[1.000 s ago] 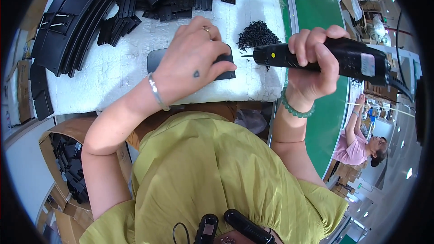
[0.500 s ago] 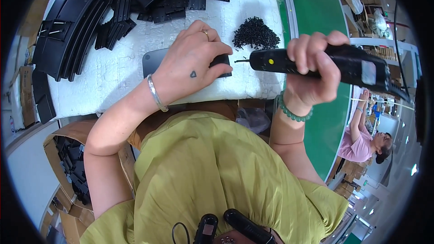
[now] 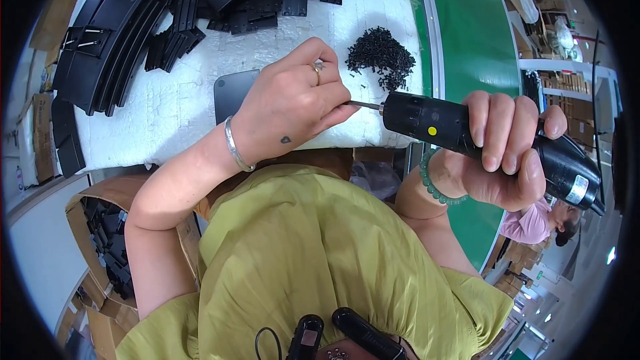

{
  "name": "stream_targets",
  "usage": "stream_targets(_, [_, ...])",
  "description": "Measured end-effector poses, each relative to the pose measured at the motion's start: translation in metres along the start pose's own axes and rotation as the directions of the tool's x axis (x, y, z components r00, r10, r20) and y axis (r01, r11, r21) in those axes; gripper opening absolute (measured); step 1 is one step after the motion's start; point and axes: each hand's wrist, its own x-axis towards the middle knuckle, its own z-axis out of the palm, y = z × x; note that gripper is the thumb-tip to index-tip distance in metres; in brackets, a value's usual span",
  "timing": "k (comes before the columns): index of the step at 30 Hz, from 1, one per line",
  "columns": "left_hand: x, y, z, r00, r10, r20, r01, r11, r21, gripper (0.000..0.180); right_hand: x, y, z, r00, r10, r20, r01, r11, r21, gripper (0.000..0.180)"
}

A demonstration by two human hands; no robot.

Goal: Assembling plastic components by driving screws into housing units using an electric screwdriver.

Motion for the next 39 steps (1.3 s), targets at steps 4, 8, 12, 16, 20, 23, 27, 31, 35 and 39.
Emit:
stream_targets(4, [0.0, 0.004, -0.003, 0.998, 0.063, 0.019, -0.065, 0.99, 0.122, 0.016, 0.002, 0.001, 0.009, 0.999, 0.04, 0.018, -0.039, 0.998, -0.045, 0.032])
stream_targets(8, [0.0, 0.003, -0.005, 0.994, 0.098, 0.056, -0.106, 0.98, 0.169, 0.016, 0.003, 0.0, 0.016, 0.995, 0.055, 0.082, -0.042, 0.988, -0.149, 0.03])
stream_targets(12, [-0.001, 0.003, -0.008, 0.996, 0.052, 0.073, -0.063, 0.986, 0.156, 0.016, 0.002, 0.001, 0.017, 0.998, 0.026, 0.062, -0.015, 0.985, -0.172, 0.03])
stream_targets(16, [-0.002, 0.002, -0.008, 0.997, 0.038, 0.061, -0.046, 0.99, 0.13, 0.016, 0.002, 0.0, 0.019, 0.998, 0.023, 0.052, -0.014, 0.986, -0.163, 0.03])
stream_targets(20, [-0.004, 0.002, -0.009, 0.998, 0.034, 0.056, -0.04, 0.993, 0.114, 0.016, 0.004, 0.003, 0.022, 0.997, 0.037, 0.073, -0.025, 0.988, -0.151, 0.031])
stream_targets(23, [-0.006, 0.001, -0.01, 0.994, 0.051, 0.097, -0.066, 0.986, 0.156, 0.015, 0.006, 0.002, 0.024, 0.991, 0.075, 0.109, -0.052, 0.979, -0.199, 0.031])
stream_targets(27, [-0.008, 0.003, -0.014, 0.982, 0.105, 0.156, -0.145, 0.953, 0.265, 0.013, 0.004, 0.004, 0.03, 0.987, 0.095, 0.128, -0.059, 0.964, -0.258, 0.03])
stream_targets(31, [-0.009, 0.01, -0.022, 0.968, 0.106, 0.225, -0.179, 0.925, 0.334, 0.015, -0.001, 0.017, 0.038, 0.992, 0.03, 0.125, -0.002, 0.977, -0.213, 0.029])
stream_targets(35, [-0.016, 0.006, -0.036, 0.967, -0.125, 0.222, 0.069, 0.968, 0.243, 0.038, -0.002, 0.027, 0.041, 0.994, 0.071, 0.08, -0.047, 0.964, -0.263, 0.028])
stream_targets(39, [-0.03, -0.023, -0.055, 0.961, -0.244, 0.129, 0.236, 0.969, 0.074, 0.058, -0.003, 0.042, 0.036, 0.984, 0.14, 0.108, -0.126, 0.984, -0.128, 0.032])
